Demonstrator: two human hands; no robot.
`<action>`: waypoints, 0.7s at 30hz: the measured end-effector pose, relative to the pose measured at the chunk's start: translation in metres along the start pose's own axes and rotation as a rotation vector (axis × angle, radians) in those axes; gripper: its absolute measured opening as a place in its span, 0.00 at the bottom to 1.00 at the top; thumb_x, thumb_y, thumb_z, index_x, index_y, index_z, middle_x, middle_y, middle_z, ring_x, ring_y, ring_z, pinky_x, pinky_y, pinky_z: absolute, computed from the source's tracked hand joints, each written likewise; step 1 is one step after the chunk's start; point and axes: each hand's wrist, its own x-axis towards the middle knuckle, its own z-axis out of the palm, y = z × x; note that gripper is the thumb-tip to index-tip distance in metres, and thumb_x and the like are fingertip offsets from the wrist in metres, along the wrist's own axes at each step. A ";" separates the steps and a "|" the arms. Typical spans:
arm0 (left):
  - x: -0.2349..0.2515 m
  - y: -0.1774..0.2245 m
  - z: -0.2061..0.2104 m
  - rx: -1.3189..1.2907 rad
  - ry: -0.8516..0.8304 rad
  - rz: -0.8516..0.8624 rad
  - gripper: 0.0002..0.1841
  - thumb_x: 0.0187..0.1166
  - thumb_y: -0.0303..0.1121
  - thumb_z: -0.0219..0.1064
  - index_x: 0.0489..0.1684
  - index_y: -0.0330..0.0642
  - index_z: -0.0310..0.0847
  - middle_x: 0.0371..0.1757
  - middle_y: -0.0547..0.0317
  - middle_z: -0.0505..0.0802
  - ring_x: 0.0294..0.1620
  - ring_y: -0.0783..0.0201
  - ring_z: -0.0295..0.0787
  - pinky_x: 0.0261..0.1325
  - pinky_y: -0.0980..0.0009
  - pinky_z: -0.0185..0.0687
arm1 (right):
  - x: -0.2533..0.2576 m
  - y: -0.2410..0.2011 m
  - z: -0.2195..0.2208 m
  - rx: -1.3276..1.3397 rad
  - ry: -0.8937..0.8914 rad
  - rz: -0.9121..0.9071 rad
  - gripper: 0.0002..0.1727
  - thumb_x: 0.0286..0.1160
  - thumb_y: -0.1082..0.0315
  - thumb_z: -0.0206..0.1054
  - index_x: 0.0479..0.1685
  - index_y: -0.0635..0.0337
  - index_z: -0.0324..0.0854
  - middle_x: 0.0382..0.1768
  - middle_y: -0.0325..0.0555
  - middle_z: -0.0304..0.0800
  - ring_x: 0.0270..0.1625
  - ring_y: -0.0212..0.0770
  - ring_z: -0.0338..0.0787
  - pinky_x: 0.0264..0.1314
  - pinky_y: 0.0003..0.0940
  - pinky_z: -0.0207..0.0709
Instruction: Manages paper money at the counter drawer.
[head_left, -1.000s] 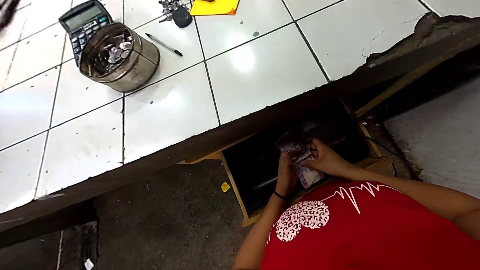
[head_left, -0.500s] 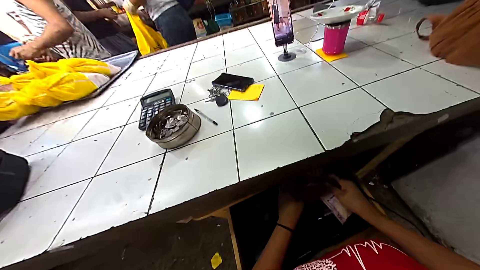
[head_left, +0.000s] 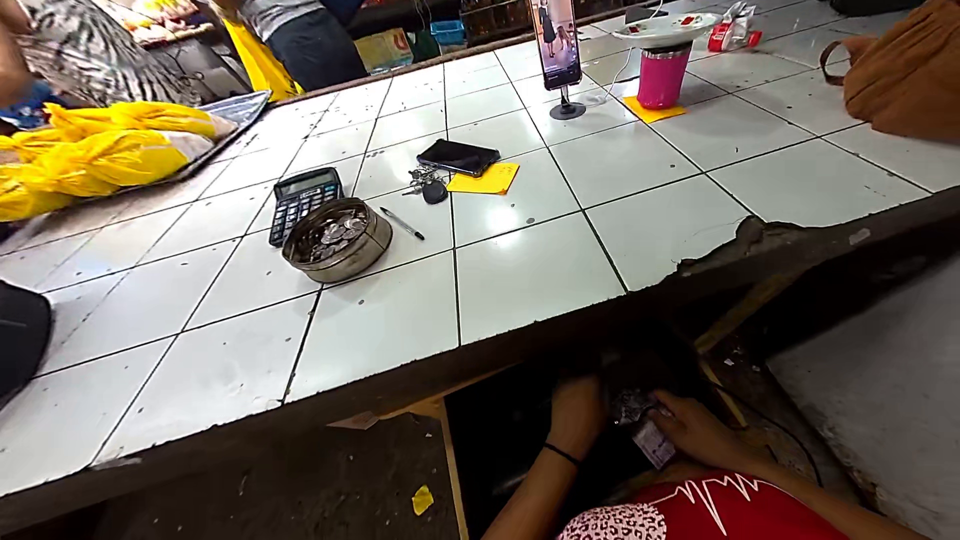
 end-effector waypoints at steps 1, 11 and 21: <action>-0.016 -0.003 -0.006 -0.008 -0.073 -0.023 0.20 0.88 0.40 0.56 0.65 0.38 0.86 0.70 0.42 0.87 0.77 0.45 0.79 0.80 0.49 0.70 | -0.004 0.000 0.001 -0.016 0.006 -0.019 0.21 0.89 0.59 0.56 0.68 0.65 0.81 0.45 0.64 0.92 0.50 0.62 0.93 0.58 0.63 0.81; -0.162 -0.050 0.062 -0.069 0.198 0.015 0.10 0.65 0.26 0.75 0.42 0.33 0.93 0.53 0.38 0.94 0.54 0.37 0.91 0.57 0.46 0.86 | -0.016 -0.009 0.004 -0.231 -0.112 -0.073 0.23 0.93 0.60 0.48 0.74 0.65 0.75 0.54 0.65 0.90 0.61 0.63 0.90 0.68 0.59 0.78; -0.157 -0.041 0.050 -0.137 0.061 0.066 0.17 0.76 0.43 0.72 0.28 0.35 0.92 0.34 0.46 0.93 0.40 0.48 0.93 0.48 0.48 0.89 | -0.039 0.014 0.017 -0.169 -0.256 -0.061 0.22 0.93 0.60 0.51 0.72 0.66 0.76 0.51 0.68 0.92 0.58 0.66 0.91 0.65 0.64 0.78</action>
